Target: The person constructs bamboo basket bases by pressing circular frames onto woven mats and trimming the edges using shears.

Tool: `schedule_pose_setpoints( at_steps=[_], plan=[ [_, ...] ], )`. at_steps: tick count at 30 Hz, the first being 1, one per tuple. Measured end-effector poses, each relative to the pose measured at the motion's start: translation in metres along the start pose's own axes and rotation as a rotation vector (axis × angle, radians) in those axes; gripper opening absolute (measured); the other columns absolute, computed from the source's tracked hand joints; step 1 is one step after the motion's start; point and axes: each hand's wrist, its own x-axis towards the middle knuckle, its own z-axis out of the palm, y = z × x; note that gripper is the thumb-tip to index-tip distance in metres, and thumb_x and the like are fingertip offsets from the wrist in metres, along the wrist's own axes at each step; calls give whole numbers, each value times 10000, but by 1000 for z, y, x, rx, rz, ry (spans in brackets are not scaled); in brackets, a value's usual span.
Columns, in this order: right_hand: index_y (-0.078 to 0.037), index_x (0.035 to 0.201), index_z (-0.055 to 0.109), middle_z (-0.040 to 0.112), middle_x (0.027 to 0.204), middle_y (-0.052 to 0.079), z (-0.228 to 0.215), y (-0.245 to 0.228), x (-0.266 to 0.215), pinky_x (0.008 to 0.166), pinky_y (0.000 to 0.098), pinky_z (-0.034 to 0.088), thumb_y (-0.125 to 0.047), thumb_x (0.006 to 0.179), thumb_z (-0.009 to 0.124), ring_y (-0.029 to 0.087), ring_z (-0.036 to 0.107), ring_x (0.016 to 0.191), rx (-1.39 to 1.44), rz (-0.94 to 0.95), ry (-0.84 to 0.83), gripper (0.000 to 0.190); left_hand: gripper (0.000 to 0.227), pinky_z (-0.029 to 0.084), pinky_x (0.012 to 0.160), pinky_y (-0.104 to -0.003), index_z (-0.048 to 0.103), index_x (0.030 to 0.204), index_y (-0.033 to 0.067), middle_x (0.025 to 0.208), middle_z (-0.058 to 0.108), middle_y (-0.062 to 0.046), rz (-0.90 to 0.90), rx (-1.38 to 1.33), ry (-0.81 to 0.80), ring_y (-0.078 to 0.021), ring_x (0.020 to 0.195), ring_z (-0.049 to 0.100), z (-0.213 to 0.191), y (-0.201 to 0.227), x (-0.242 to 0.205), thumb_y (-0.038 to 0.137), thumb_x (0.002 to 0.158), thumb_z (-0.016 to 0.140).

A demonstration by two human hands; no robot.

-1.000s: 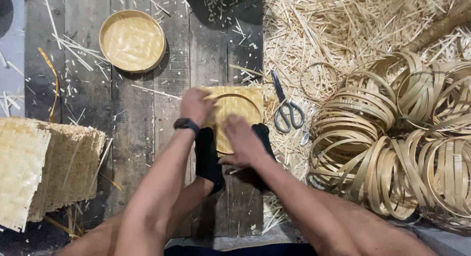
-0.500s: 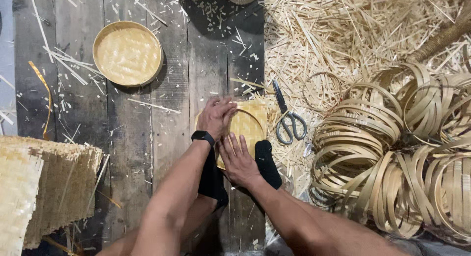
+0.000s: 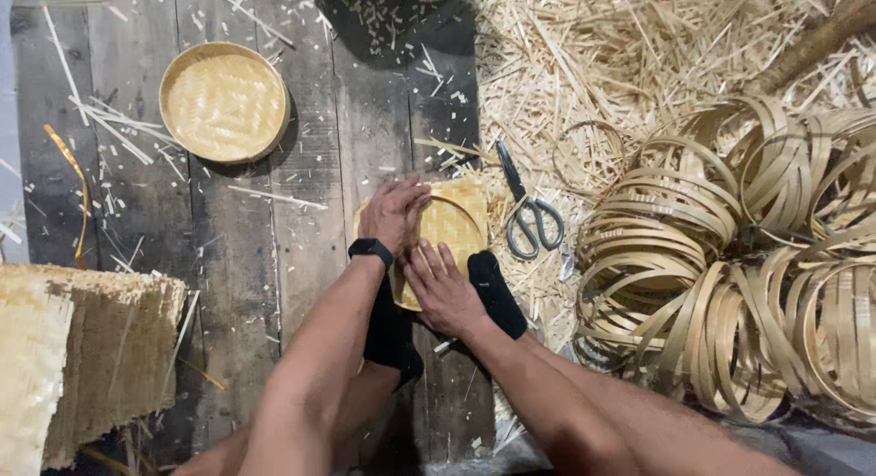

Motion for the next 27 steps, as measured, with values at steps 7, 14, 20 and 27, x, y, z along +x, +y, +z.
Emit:
schedule_pose_setpoints(
  at_steps=[7, 14, 20, 27],
  plan=[
    [-13, 1474, 474, 425, 1535, 215, 9, 2, 0, 1231, 599, 176, -408, 867, 643, 423, 281, 1504, -33, -31, 31, 744, 200, 553, 929, -374, 782, 1106, 234, 1323, 701, 51, -26, -26, -36, -249, 1158, 650, -10, 4, 4, 323, 942, 712],
    [-4, 1505, 468, 406, 1552, 216, 13, -1, -6, 1239, 606, 175, -484, 828, 653, 406, 266, 1522, 27, -12, -41, 851, 213, 546, 901, -365, 793, 1111, 257, 1251, 723, 87, -127, -18, -96, -218, 1100, 649, -17, 16, 6, 329, 935, 695],
    [-14, 1506, 453, 419, 1551, 194, 24, 2, -11, 1247, 607, 178, -448, 881, 673, 401, 280, 1515, -31, -72, 93, 792, 208, 556, 910, -344, 794, 1109, 263, 1264, 723, 98, -113, -46, -96, -191, 1085, 660, -11, 8, 7, 325, 938, 692],
    [-6, 1499, 478, 437, 1536, 215, 2, -7, -2, 1218, 593, 149, -433, 767, 715, 386, 302, 1493, 145, 71, -59, 880, 217, 533, 953, -363, 802, 1095, 233, 1253, 733, 22, -59, -86, -60, -239, 1098, 656, -7, 2, 9, 332, 924, 714]
  ],
)
